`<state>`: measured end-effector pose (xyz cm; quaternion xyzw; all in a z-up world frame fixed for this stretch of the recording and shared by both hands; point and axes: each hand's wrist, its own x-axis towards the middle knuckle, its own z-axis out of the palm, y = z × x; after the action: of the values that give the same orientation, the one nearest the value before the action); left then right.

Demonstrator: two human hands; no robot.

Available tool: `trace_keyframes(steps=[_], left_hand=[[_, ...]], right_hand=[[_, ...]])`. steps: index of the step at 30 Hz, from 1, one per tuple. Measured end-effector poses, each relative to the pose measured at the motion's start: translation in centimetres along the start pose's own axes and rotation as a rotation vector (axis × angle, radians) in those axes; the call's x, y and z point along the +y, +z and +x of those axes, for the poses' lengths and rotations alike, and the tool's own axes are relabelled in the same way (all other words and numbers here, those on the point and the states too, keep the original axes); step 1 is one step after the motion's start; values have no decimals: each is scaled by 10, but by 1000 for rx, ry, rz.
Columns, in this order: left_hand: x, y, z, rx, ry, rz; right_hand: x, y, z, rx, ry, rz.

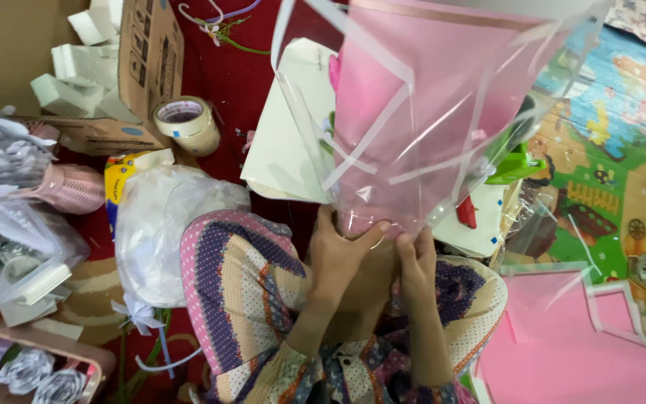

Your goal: The person wraps a bouquet of pink flowers with white wrapping paper and a brown cardboard base, then adds a clear plastic outer wrap and pink decorative paper.

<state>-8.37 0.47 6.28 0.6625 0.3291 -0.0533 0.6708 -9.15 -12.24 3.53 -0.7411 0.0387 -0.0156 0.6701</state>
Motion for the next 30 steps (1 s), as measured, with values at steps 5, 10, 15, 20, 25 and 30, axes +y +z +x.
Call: trace_keyframes(steps=[5,10,15,20,25,30], left_hand=[[8,-15,4,-53,17,289],[17,-15,-11,-128,86,397],[2,1,-18,-159,67,523],[-1,2,-19,-172,64,533],[-1,-2,-20,-180,19,510],[-1,-4,-14,-194,-12,486]], right_hand=[[-57,-66,23,-507,196,-718],[-161,-67,28,85,-574,-371],[-176,-31,102,219,-968,-932],[-176,-2,138,378,-1133,-1114],[-174,1,157,341,-1271,-1133],[-177,4,159,321,-1289,-1142]])
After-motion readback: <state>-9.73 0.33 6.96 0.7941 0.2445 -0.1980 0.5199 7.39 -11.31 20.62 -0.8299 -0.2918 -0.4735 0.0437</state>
